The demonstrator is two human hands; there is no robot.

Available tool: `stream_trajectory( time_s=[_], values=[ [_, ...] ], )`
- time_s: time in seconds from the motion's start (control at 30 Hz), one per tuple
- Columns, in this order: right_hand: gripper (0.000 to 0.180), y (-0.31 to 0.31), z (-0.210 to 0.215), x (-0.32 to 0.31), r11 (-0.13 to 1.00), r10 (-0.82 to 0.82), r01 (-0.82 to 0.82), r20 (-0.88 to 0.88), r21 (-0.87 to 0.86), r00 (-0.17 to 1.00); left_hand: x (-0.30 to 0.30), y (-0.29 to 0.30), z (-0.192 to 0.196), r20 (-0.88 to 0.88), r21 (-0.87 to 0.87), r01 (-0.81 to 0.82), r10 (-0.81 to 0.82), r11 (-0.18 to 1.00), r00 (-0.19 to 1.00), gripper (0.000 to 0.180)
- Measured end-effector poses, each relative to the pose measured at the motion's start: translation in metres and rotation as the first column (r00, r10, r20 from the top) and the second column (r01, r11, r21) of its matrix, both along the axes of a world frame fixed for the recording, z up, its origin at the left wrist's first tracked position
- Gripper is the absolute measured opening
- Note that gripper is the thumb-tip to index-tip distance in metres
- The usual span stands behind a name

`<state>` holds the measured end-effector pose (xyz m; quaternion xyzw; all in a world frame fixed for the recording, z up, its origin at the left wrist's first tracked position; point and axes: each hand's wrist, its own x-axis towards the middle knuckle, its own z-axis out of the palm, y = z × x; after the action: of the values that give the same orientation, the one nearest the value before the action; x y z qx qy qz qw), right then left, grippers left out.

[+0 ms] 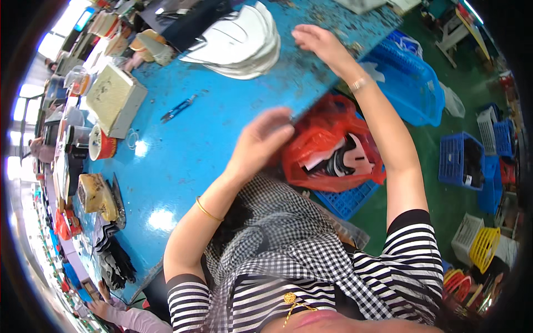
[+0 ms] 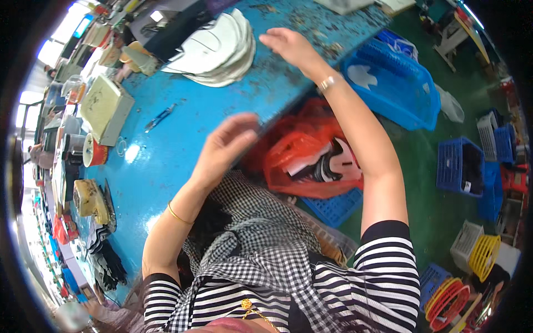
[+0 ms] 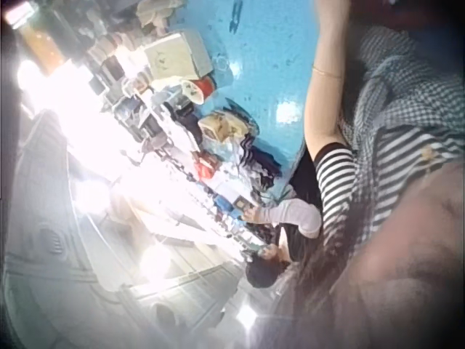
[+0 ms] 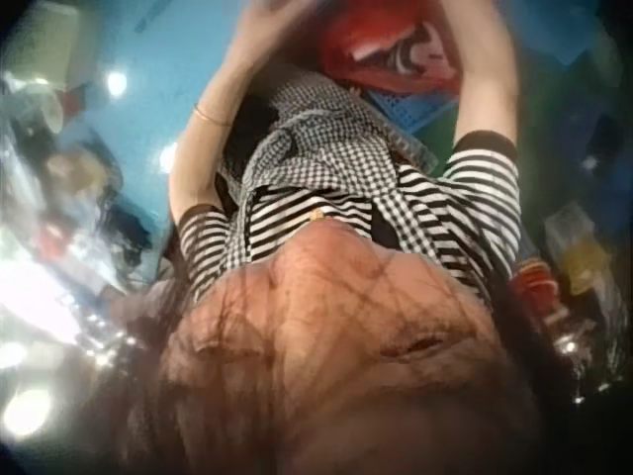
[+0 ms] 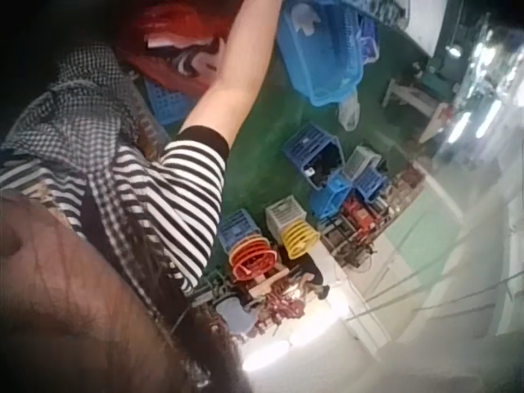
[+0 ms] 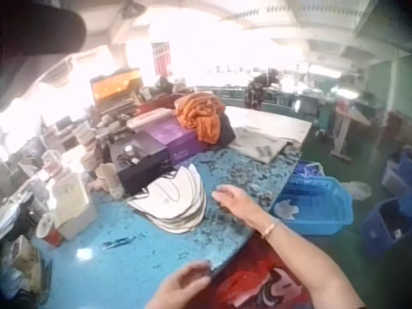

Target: Assembling shoe upper components and trimming materials with a tool.

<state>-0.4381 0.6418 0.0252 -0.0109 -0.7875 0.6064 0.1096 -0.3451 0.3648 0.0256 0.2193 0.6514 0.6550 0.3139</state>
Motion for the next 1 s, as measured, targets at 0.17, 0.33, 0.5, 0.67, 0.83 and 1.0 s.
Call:
stream_trajectory(
  time_s=[0.17,0.33,0.5,0.67,0.83,1.0],
  values=[
    [0.071,-0.015,0.043,-0.096,0.997,0.083,-0.077,0.38,-0.031,0.921,-0.107,-0.033,0.009,0.381,0.086,-0.67,0.597,0.737,0.706,0.063],
    [0.071,-0.026,0.059,-0.103,0.984,0.119,-0.171,0.53,0.05,0.84,-0.165,-0.029,0.023,0.5,0.181,-0.539,0.395,0.823,0.771,0.063],
    [0.072,-0.037,0.049,-0.114,0.973,0.078,-0.189,0.585,0.131,0.807,-0.197,-0.03,0.024,0.403,-0.143,-0.346,0.374,0.927,0.835,0.061],
    [0.067,-0.054,0.052,-0.084,0.972,0.184,-0.227,0.415,0.057,0.891,-0.174,-0.014,0.019,0.242,0.128,-0.474,0.435,0.871,0.867,0.055],
    [0.055,-0.092,0.065,-0.022,0.955,0.251,-0.211,0.188,-0.21,0.95,-0.146,-0.03,0.026,0.486,0.373,-0.544,0.34,0.752,0.805,0.05],
    [0.069,-0.086,0.092,0.05,0.763,0.591,-0.44,0.238,-0.473,0.771,-0.076,-0.128,0.059,0.599,0.414,-0.413,0.1,0.811,0.795,0.057]
  ],
)
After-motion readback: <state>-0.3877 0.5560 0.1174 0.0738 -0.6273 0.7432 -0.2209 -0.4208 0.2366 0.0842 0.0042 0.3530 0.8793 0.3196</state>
